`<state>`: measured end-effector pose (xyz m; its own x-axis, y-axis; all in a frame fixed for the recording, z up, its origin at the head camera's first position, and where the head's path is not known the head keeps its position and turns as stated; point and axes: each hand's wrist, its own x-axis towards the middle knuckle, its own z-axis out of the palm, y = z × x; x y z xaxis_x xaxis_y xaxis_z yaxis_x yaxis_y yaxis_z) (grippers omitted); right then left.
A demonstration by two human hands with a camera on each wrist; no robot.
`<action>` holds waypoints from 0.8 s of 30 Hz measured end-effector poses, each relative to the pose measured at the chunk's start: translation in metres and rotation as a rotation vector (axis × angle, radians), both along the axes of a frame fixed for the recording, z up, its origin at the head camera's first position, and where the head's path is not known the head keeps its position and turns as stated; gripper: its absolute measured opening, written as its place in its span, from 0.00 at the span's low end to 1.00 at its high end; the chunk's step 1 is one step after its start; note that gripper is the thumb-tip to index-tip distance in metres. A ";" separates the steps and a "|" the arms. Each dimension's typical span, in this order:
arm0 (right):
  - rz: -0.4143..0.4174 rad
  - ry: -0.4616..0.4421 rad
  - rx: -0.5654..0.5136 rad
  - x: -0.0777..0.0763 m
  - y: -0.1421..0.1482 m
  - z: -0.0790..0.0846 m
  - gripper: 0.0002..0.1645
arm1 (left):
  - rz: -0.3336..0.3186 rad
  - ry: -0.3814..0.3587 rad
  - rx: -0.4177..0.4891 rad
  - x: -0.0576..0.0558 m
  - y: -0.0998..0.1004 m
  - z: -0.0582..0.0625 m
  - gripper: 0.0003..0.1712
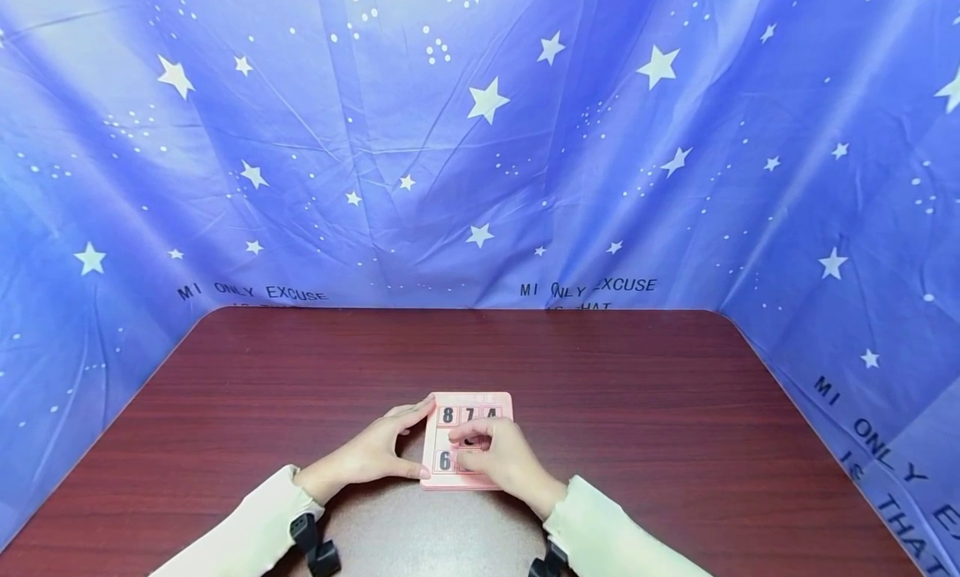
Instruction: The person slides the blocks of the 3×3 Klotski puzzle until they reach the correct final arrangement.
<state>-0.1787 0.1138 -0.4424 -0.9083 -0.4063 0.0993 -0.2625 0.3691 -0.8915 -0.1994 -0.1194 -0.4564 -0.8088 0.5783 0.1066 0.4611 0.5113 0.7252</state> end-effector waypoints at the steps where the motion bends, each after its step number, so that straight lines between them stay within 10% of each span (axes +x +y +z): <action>1: 0.005 -0.001 -0.008 0.001 0.000 0.000 0.13 | -0.001 0.004 -0.001 0.000 0.000 0.000 0.56; 24: -0.011 0.057 0.029 0.008 0.000 -0.005 0.13 | 0.004 0.018 -0.003 0.000 0.000 -0.001 0.56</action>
